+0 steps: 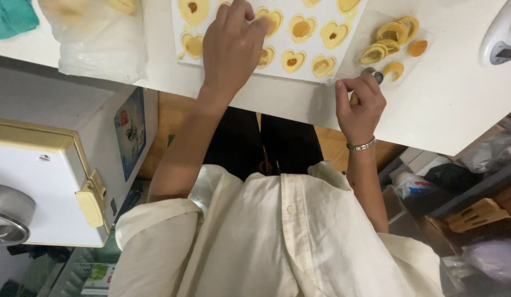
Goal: Prepare heart-shaped pastries by cutting circular dough pieces and placing them into a mold.
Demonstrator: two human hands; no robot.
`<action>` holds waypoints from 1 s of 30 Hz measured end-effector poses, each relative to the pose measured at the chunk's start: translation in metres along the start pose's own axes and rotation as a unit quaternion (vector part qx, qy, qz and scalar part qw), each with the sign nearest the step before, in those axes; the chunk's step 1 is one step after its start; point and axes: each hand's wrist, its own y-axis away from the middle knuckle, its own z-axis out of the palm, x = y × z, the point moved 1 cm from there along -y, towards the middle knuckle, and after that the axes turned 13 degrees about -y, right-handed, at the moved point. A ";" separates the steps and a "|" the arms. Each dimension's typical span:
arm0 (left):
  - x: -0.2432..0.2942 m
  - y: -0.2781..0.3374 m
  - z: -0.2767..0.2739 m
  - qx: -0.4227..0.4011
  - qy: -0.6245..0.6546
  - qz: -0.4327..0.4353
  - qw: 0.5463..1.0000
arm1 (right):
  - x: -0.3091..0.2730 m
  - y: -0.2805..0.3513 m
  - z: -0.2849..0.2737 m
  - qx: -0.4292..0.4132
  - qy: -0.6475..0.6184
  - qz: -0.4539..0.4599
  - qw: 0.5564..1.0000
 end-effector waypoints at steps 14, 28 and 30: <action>0.004 -0.001 0.005 0.049 0.022 -0.027 0.998 | 0.032 0.016 -0.014 0.036 -0.309 0.153 0.938; 0.038 0.001 -0.014 0.020 0.044 -0.051 0.998 | 0.008 0.017 -0.040 0.045 -0.595 0.233 0.768; 0.070 0.009 -0.018 -0.107 0.294 -0.179 0.933 | 0.000 0.017 -0.043 0.061 -0.623 0.242 0.741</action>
